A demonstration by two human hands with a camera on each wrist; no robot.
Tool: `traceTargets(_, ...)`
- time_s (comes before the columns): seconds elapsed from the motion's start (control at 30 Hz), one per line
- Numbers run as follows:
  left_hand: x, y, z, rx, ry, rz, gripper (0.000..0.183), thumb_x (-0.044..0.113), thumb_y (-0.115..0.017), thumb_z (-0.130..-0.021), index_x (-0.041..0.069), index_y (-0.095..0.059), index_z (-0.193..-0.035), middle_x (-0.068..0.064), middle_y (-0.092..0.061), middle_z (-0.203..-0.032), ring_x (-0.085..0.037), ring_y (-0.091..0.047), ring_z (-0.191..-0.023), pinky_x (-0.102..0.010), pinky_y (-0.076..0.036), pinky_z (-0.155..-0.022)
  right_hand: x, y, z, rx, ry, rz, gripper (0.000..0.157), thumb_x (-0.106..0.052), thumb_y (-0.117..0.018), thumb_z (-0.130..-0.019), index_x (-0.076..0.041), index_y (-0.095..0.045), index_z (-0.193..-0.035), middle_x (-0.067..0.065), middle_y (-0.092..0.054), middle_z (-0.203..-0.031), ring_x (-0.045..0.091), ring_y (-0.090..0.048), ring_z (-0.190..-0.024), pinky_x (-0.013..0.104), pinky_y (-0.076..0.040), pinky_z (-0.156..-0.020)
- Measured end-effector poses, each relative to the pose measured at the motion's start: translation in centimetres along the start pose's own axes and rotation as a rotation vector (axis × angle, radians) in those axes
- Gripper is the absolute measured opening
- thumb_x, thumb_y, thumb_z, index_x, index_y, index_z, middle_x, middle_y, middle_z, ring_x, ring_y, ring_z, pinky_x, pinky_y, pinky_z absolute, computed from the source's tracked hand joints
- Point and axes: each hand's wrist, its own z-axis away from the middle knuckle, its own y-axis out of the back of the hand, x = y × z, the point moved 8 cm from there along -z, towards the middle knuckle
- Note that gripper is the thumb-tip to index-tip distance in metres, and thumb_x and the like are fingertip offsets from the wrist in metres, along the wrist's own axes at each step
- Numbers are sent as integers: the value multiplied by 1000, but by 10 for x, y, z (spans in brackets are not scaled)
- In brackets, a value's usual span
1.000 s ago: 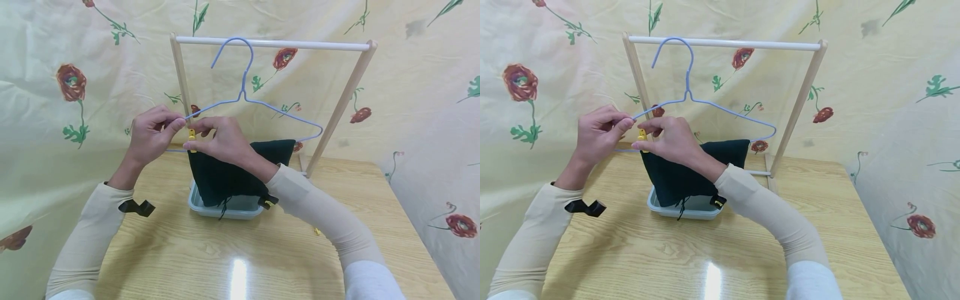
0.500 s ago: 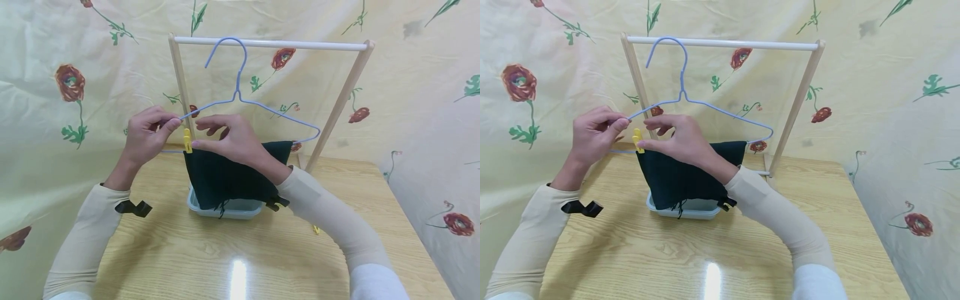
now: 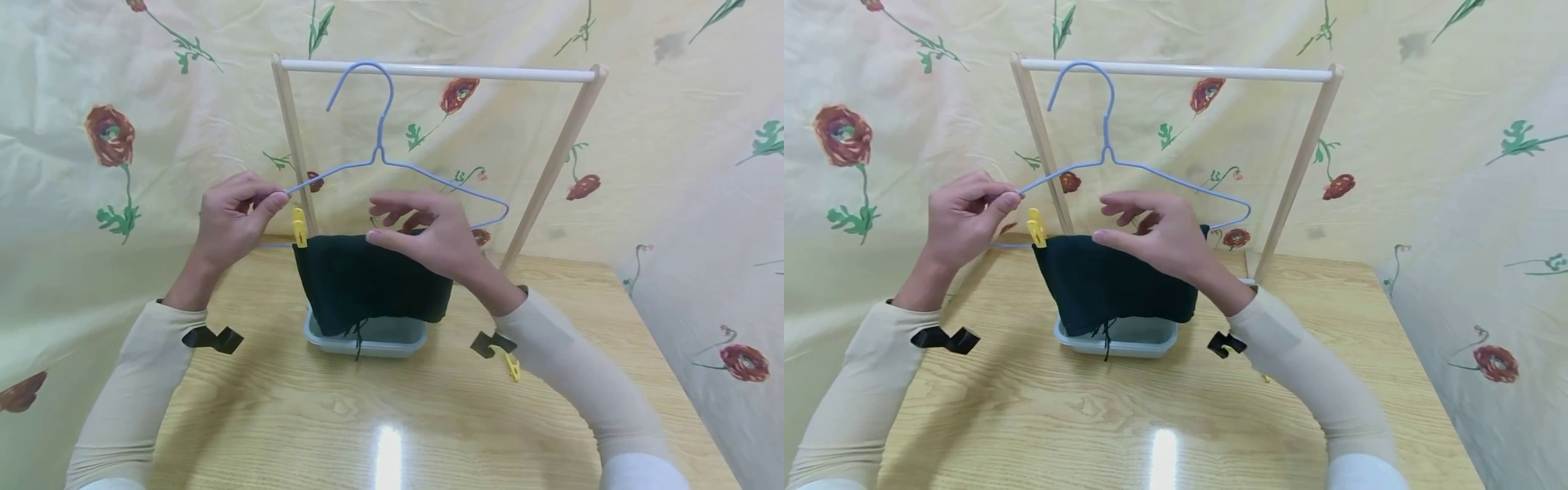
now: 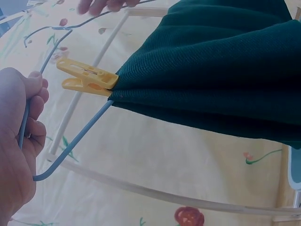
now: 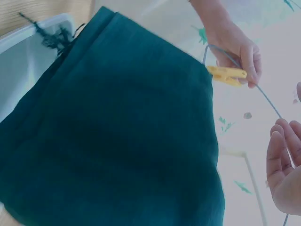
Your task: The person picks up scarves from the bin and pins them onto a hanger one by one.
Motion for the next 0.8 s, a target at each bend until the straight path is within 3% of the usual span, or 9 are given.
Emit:
traceTargets(0.2, -1, 2, 1, -1, 0, -13, 16, -19, -76, -78, -9, -77, -91, -5, -54, -69, -6, -41, -65, -18, -25, -56, 13, 25, 24, 56, -4, -24, 42, -12, -84, -85, -11, -74, -125, 4, -76, -114, 20, -71, -93, 29, -58, -76)
traceTargets(0.4, 0, 2, 0, -9, 5, -12, 17, -20, -76, -78, -9, -77, -91, -3, -54, -70, -6, -42, -66, -18, -26, -56, 33, 47, 56, 108, -37, -40, 36, 1, -81, -83, -2, -75, -119, 7, -76, -110, 19, -67, -90, 24, -57, -74)
traceTargets(0.63, -2, 0, 0, -8, 6, -5, 18, -21, -76, -78, -9, -77, -91, -5, -54, -69, -6, -42, -66, -18, -26, -56, 61, 66, 93, 122, -144, -25, 37, 9, -78, -83, 2, -73, -118, -4, -75, -111, 20, -67, -92, 21, -57, -77)
traceTargets(0.8, -4, -1, 1, -6, 10, -3, 17, -21, -76, -77, -9, -77, -90, -4, -54, -69, -6, -42, -66, -18, -25, -56, 86, 77, 120, 107, -198, 12, 37, 10, -77, -83, 2, -73, -119, 1, -75, -112, 14, -68, -92, 20, -57, -78)
